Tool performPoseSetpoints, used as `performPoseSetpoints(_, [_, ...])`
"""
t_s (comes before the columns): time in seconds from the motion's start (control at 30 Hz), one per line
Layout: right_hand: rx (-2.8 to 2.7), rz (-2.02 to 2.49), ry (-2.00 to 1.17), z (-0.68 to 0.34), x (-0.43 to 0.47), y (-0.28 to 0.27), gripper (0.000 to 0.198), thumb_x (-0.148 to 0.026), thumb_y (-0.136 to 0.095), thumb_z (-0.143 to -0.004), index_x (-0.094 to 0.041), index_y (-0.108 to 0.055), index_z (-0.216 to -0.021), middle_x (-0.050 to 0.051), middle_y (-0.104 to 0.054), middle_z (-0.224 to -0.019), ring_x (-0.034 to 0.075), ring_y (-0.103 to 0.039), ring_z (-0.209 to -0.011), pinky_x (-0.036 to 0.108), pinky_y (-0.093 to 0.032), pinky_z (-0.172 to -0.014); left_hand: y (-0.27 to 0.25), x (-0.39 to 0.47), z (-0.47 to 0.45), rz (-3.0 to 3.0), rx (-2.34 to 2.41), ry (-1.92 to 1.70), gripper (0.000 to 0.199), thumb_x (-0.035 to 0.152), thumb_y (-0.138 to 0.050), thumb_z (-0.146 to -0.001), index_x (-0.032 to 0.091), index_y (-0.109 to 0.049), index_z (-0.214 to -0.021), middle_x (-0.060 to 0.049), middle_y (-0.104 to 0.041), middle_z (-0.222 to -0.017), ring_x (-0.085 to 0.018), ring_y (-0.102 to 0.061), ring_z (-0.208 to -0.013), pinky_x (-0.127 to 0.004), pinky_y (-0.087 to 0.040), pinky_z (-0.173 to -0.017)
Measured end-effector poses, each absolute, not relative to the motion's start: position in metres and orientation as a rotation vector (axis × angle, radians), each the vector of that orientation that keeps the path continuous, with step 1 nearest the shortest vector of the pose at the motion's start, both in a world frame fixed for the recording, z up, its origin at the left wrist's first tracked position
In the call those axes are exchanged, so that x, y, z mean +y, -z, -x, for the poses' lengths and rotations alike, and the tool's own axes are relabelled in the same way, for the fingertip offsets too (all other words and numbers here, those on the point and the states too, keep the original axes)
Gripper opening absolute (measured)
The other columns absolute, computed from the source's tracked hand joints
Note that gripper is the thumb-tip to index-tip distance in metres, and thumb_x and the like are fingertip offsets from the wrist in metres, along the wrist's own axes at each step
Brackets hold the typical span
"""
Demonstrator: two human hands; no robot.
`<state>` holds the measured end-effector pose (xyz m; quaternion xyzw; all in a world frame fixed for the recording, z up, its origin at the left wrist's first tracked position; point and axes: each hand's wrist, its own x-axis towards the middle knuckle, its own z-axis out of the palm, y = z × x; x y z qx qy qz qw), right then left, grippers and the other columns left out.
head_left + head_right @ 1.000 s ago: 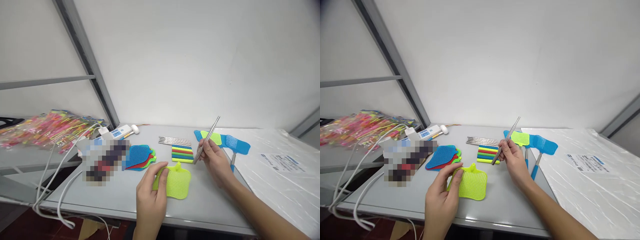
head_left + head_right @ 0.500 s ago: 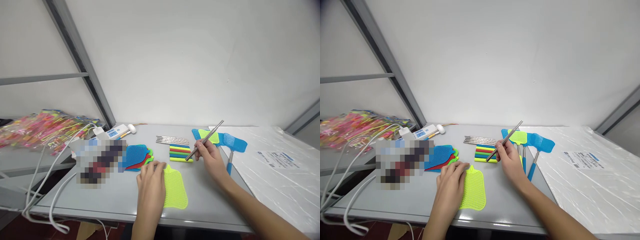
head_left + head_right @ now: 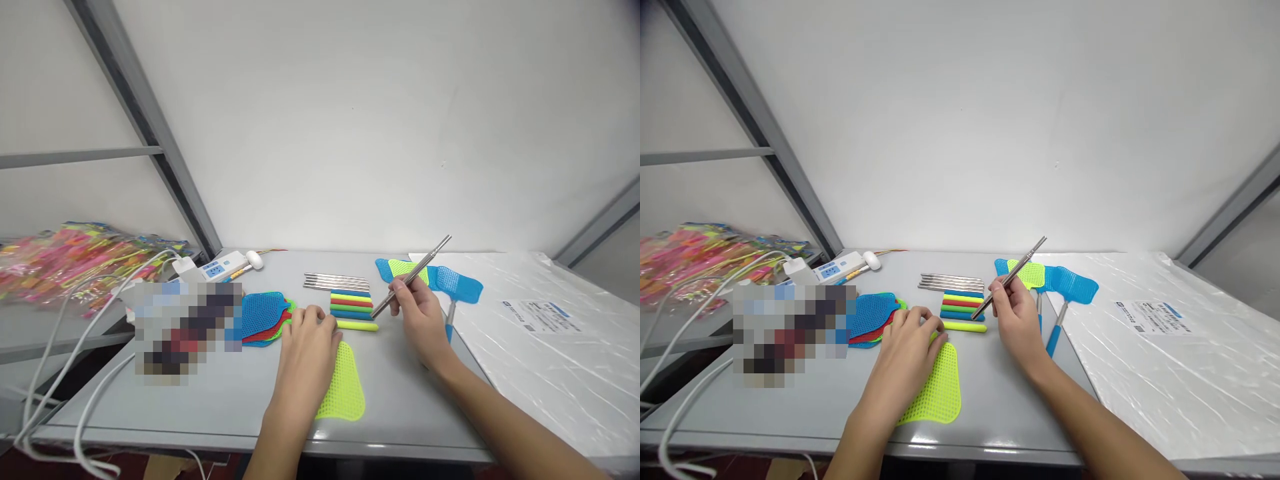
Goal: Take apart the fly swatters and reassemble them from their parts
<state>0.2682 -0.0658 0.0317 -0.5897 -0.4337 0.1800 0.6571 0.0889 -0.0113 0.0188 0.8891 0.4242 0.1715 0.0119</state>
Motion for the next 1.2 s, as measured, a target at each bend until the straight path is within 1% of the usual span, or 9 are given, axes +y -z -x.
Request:
performPoseSetpoints(0.1, [-0.976, 1.320, -0.401, -0.270, -0.066, -0.032, 0.022, -0.044, -0.048, -0.093, -0.023, -0.054, -0.087, -0.003, -0.047, -0.066, 0.013, -0.046, -0.060, 0.025, -0.040, -0.056, -0.018, -0.014, -0.088, -2.741, 1.309, -0.531, 0.008, 0.023, -0.053, -0.089, 0.022, -0.060, -0.092, -0.007, -0.058, -0.106, -0.028, -0.046, -0.099, -0.040, -0.037, -0.078])
performPoseSetpoints(0.2, [-0.983, 1.325, -0.397, -0.270, -0.066, -0.032, 0.022, -0.043, -0.048, -0.093, -0.023, -0.054, -0.087, -0.003, -0.047, -0.066, 0.013, -0.046, -0.059, 0.026, -0.040, -0.055, -0.016, -0.014, -0.088, -2.705, 1.292, -0.546, 0.013, 0.022, -0.055, -0.087, 0.024, -0.060, -0.099, -0.006, -0.058, -0.112, -0.028, -0.046, -0.104, -0.041, -0.036, -0.081])
performPoseSetpoints(0.3, [-0.996, 1.336, -0.388, -0.268, -0.066, -0.032, 0.023, -0.044, -0.048, -0.092, -0.022, -0.054, -0.087, -0.003, -0.048, -0.065, 0.013, -0.046, -0.058, 0.026, -0.040, -0.055, -0.013, -0.014, -0.089, -2.712, 1.252, -0.541, 0.009, 0.021, -0.055, -0.089, 0.024, -0.061, -0.094, -0.006, -0.057, -0.117, -0.029, -0.044, -0.110, -0.042, -0.034, -0.082])
performPoseSetpoints(0.43, [-0.998, 1.317, -0.386, -0.267, -0.066, -0.032, 0.022, -0.043, -0.049, -0.093, -0.023, -0.054, -0.087, -0.004, -0.047, -0.064, 0.013, -0.044, -0.057, 0.025, -0.039, -0.054, -0.015, -0.014, -0.092, -2.659, 1.138, -0.553, 0.006, 0.019, -0.053, -0.091, 0.023, -0.057, -0.087, -0.004, -0.060, -0.112, -0.027, -0.048, -0.106, -0.039, -0.035, -0.079])
performPoseSetpoints(0.6, [-0.987, 1.294, -0.376, -0.269, -0.066, -0.032, 0.022, -0.043, -0.049, -0.093, -0.023, -0.054, -0.087, -0.004, -0.047, -0.066, 0.013, -0.045, -0.058, 0.025, -0.038, -0.054, -0.030, -0.019, -0.092, -2.436, 0.870, -0.879, 0.009, 0.026, -0.048, -0.096, 0.024, -0.056, -0.095, -0.002, -0.064, -0.099, -0.020, -0.054, -0.096, -0.035, -0.040, -0.081])
performPoseSetpoints(0.8, [-1.000, 1.189, -0.438, -0.263, -0.068, -0.030, 0.022, -0.043, -0.047, -0.094, -0.022, -0.054, -0.088, -0.004, -0.047, -0.065, 0.012, -0.046, -0.055, 0.026, -0.041, -0.054, -0.032, -0.037, -0.098, -2.001, 0.798, -1.360, 0.010, 0.033, -0.058, -0.092, 0.023, -0.059, -0.091, -0.001, -0.067, -0.088, -0.017, -0.062, -0.086, -0.029, -0.047, -0.078])
performPoseSetpoints(0.97, [-1.020, 1.124, -0.488, -0.256, -0.072, -0.028, 0.021, -0.042, -0.047, -0.094, -0.023, -0.052, -0.088, -0.003, -0.049, -0.070, 0.011, -0.048, -0.054, 0.027, -0.043, -0.054, -0.020, -0.050, -0.108, -1.749, 0.867, -1.238, 0.015, 0.036, -0.064, -0.086, 0.022, -0.057, -0.083, 0.001, -0.066, -0.077, -0.016, -0.063, -0.074, -0.026, -0.047, -0.068])
performPoseSetpoints(1.07, [-1.034, 1.066, -0.475, -0.253, -0.076, -0.028, 0.018, -0.039, -0.047, -0.095, -0.023, -0.052, -0.089, -0.002, -0.052, -0.076, 0.011, -0.050, -0.055, 0.027, -0.043, -0.053, -0.013, -0.053, -0.109, -1.689, 0.895, -1.144, 0.013, 0.033, -0.065, -0.085, 0.022, -0.057, -0.084, 0.002, -0.066, -0.077, -0.015, -0.063, -0.073, -0.025, -0.047, -0.067])
performPoseSetpoints(1.2, [-1.090, 1.038, -0.513, -0.248, -0.081, -0.025, 0.014, -0.036, -0.047, -0.096, -0.024, -0.052, -0.092, -0.002, -0.053, -0.074, 0.011, -0.050, -0.055, 0.027, -0.043, -0.051, -0.008, -0.054, -0.106, -1.714, 0.957, -1.045, 0.010, 0.033, -0.062, -0.085, 0.023, -0.059, -0.085, 0.002, -0.066, -0.074, -0.015, -0.061, -0.069, -0.024, -0.045, -0.061])
